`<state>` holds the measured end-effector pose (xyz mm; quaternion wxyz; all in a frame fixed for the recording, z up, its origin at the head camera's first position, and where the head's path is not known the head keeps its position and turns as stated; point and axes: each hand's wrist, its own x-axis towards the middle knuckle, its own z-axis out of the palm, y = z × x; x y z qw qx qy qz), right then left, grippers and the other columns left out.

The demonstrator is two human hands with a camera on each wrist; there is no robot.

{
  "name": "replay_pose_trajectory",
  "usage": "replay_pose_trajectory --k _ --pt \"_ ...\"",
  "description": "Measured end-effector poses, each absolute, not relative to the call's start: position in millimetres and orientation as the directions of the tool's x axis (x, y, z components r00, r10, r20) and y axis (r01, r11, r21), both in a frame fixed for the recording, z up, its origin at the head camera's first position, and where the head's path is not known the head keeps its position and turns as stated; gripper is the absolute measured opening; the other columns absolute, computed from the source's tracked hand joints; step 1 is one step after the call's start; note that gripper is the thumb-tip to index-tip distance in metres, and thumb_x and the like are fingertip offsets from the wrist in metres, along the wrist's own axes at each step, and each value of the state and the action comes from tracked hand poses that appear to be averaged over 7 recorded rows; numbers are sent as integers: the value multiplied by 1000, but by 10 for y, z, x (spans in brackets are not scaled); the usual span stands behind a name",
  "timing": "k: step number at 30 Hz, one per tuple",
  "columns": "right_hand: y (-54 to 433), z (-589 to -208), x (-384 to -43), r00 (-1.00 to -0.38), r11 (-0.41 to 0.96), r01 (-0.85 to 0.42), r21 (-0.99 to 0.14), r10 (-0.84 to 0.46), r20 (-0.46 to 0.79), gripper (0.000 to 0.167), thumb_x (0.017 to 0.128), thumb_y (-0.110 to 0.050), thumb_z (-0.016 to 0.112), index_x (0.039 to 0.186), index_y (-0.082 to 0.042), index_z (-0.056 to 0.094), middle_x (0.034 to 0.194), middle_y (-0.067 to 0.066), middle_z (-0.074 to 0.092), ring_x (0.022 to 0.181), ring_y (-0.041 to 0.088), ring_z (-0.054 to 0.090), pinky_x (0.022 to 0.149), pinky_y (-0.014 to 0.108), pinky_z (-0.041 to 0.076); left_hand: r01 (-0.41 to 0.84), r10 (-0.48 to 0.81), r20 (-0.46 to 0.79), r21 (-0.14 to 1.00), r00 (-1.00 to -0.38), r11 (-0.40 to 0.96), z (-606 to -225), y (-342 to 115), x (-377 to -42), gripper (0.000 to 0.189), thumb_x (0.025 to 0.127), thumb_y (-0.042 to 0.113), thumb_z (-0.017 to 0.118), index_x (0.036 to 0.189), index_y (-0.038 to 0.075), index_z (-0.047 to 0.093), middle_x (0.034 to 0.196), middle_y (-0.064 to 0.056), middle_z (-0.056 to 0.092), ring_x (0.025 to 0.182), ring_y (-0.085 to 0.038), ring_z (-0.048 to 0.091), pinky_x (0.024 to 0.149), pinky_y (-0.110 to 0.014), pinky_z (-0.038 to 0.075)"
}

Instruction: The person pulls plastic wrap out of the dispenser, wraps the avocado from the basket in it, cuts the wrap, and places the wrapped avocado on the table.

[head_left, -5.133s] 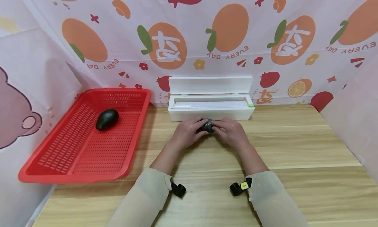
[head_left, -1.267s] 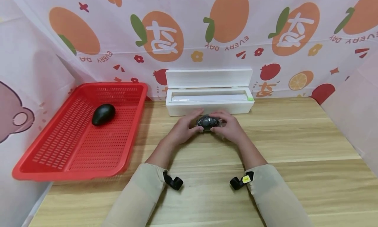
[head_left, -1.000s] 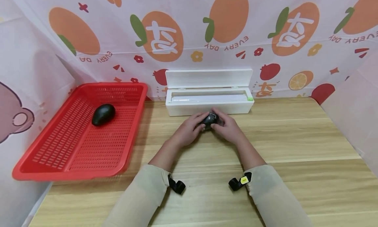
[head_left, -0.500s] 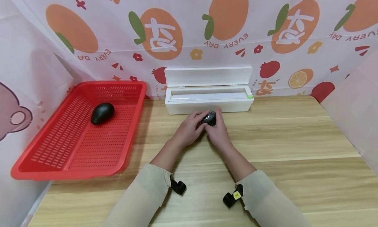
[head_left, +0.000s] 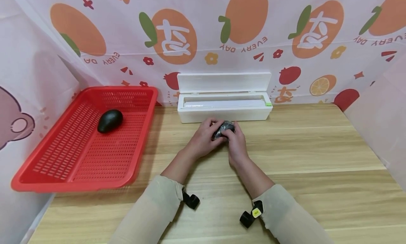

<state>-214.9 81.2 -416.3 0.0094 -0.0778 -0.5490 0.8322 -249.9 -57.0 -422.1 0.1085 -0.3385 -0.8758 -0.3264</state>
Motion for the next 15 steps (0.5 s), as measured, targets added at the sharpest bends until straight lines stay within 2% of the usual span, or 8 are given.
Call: replay_pose_trajectory --k 2,7,9,12,15 --pt "812 -4139 -2148 -988 -435 78 -897 85 -127 75 91 -6 55 156 -4 18 157 13 30 139 19 38 114 31 35 666 532 404 508 -744 546 -4213 -568 -2501 58 89 29 74 140 10 54 131 -15 49 119 -29 50 104 -43 43" --pt "825 -4093 -2151 -985 -528 130 -839 25 -169 57 98 -16 58 148 0 35 150 13 39 135 20 44 112 32 38 637 560 343 587 -754 499 -4197 -552 -2490 54 97 30 63 146 13 47 152 -14 38 139 -30 41 113 -45 36" --pt "830 -4093 -2155 -982 -544 143 -827 26 -187 48 99 -16 59 141 0 43 145 12 45 132 20 48 109 33 41 612 557 325 639 -764 467 -4199 -540 -2489 57 98 28 61 149 12 41 155 -13 36 141 -29 38 116 -45 33" --pt "832 -4105 -2159 -975 -541 153 -827 54 -216 51 98 -13 60 144 -2 41 147 11 44 131 20 49 107 31 44 555 538 301 726 -788 406 -4211 -521 -2488 68 98 23 62 154 8 27 157 -15 33 144 -28 35 118 -43 29" --pt "821 -4116 -2162 -971 -523 156 -838 75 -227 62 98 -11 59 152 -4 30 155 13 36 136 21 44 108 30 42 469 508 254 808 -823 356 -4214 -507 -2486 80 95 18 65 157 7 17 158 -18 30 144 -28 33 119 -42 27"
